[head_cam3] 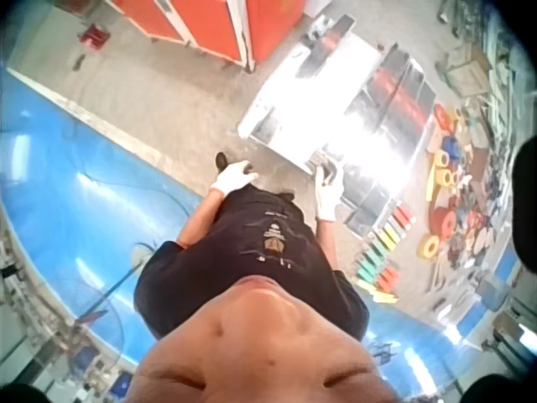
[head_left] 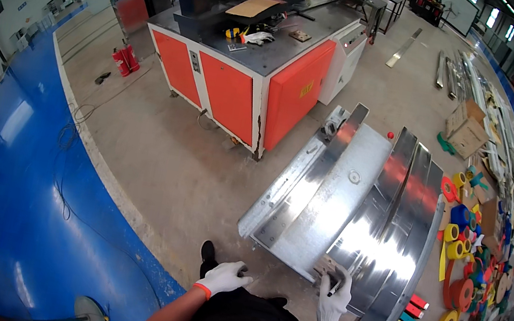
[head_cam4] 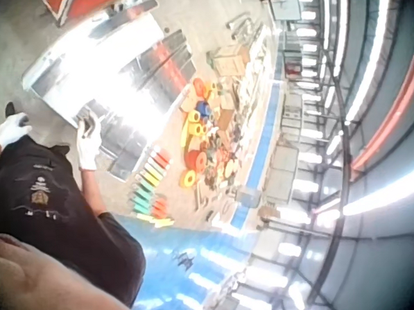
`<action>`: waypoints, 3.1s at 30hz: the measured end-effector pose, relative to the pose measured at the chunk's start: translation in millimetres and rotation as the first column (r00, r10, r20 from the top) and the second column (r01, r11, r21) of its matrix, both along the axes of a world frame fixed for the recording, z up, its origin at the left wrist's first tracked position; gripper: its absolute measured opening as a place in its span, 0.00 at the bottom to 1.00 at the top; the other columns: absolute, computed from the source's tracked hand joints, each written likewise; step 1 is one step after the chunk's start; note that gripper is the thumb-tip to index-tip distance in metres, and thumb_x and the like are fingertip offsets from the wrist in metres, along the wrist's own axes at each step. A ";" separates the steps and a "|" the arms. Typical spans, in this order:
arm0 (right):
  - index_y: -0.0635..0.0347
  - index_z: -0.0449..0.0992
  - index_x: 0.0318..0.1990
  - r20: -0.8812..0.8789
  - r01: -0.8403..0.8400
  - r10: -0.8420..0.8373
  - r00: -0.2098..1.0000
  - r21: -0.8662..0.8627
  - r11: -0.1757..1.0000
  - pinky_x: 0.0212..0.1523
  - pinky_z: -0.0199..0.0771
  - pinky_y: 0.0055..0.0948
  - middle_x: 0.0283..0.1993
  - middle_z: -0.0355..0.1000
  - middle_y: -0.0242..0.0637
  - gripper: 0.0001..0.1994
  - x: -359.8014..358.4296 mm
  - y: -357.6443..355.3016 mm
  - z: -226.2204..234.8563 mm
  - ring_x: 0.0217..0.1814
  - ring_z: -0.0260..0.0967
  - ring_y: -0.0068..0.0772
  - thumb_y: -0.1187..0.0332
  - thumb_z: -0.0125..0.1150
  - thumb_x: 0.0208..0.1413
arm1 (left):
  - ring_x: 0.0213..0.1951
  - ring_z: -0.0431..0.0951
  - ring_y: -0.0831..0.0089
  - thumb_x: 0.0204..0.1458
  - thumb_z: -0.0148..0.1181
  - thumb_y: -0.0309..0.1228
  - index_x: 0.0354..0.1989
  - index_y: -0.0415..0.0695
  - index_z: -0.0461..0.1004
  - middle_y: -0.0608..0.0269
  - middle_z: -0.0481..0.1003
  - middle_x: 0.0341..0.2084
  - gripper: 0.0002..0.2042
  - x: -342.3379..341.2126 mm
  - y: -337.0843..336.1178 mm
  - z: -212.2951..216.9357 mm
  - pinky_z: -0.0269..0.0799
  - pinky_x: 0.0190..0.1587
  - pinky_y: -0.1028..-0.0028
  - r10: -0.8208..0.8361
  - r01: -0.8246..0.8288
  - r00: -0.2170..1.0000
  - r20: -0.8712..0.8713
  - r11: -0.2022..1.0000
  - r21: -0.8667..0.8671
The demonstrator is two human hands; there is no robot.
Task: The person walks through a workshop carrying a tape measure, then measures a metal rack structure. They move to a metal sheet on a table, place a metal bracket on it, and mark the sheet with a marker.
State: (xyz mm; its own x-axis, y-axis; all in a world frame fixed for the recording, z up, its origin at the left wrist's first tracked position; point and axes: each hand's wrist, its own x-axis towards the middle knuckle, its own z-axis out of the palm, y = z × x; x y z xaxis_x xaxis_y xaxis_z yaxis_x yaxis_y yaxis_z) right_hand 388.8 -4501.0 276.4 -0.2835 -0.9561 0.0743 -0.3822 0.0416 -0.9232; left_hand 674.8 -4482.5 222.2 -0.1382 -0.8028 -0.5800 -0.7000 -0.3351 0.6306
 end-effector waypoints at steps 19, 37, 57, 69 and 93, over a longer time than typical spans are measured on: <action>0.63 0.74 0.49 -0.018 -0.282 0.282 0.959 -0.113 0.953 0.43 0.79 0.31 0.39 0.80 0.45 0.15 386.6 -149.6 28.1 0.41 0.81 0.35 0.74 0.66 0.55 | 0.51 0.78 0.50 0.49 0.61 0.53 0.52 0.41 0.75 0.47 0.79 0.45 0.30 416.9 -112.4 -50.3 0.73 0.54 0.57 0.199 -0.201 0.896 0.398 0.979 -0.037; 0.61 0.74 0.48 0.099 -0.143 0.143 0.985 -0.001 0.990 0.40 0.78 0.30 0.36 0.79 0.42 0.13 381.6 -360.8 -4.9 0.37 0.80 0.33 0.73 0.65 0.56 | 0.50 0.78 0.49 0.51 0.59 0.53 0.54 0.45 0.74 0.48 0.79 0.44 0.29 365.7 -377.3 -23.7 0.72 0.54 0.56 -0.039 0.037 0.938 0.346 0.999 0.012; 0.62 0.74 0.49 -0.034 0.400 -0.403 0.915 -0.059 0.914 0.43 0.76 0.25 0.38 0.79 0.39 0.12 351.9 -567.9 -2.5 0.41 0.78 0.25 0.75 0.63 0.58 | 0.35 0.81 0.57 0.51 0.65 0.36 0.43 0.42 0.76 0.54 0.79 0.32 0.14 238.4 -761.4 17.9 0.76 0.39 0.61 -0.536 0.321 0.844 -0.026 0.544 -0.775; 0.62 0.73 0.51 0.080 0.923 -0.921 0.380 -0.097 0.373 0.46 0.77 0.27 0.41 0.79 0.39 0.13 278.7 -543.2 -11.4 0.43 0.78 0.27 0.78 0.61 0.58 | 0.45 0.76 0.51 0.46 0.68 0.47 0.50 0.41 0.72 0.49 0.76 0.41 0.28 14.8 -764.0 35.3 0.73 0.49 0.58 -0.933 0.741 0.313 0.178 0.122 -0.661; 0.55 0.67 0.60 -0.187 0.793 -0.802 0.568 -0.138 0.594 0.56 0.70 0.44 0.60 0.68 0.49 0.38 124.0 -585.3 65.6 0.56 0.70 0.54 0.66 0.78 0.37 | 0.56 0.73 0.64 0.63 0.43 0.37 0.63 0.37 0.62 0.53 0.71 0.56 0.22 -150.3 -785.5 90.1 0.69 0.60 0.62 -0.064 0.858 0.465 -0.883 0.279 0.431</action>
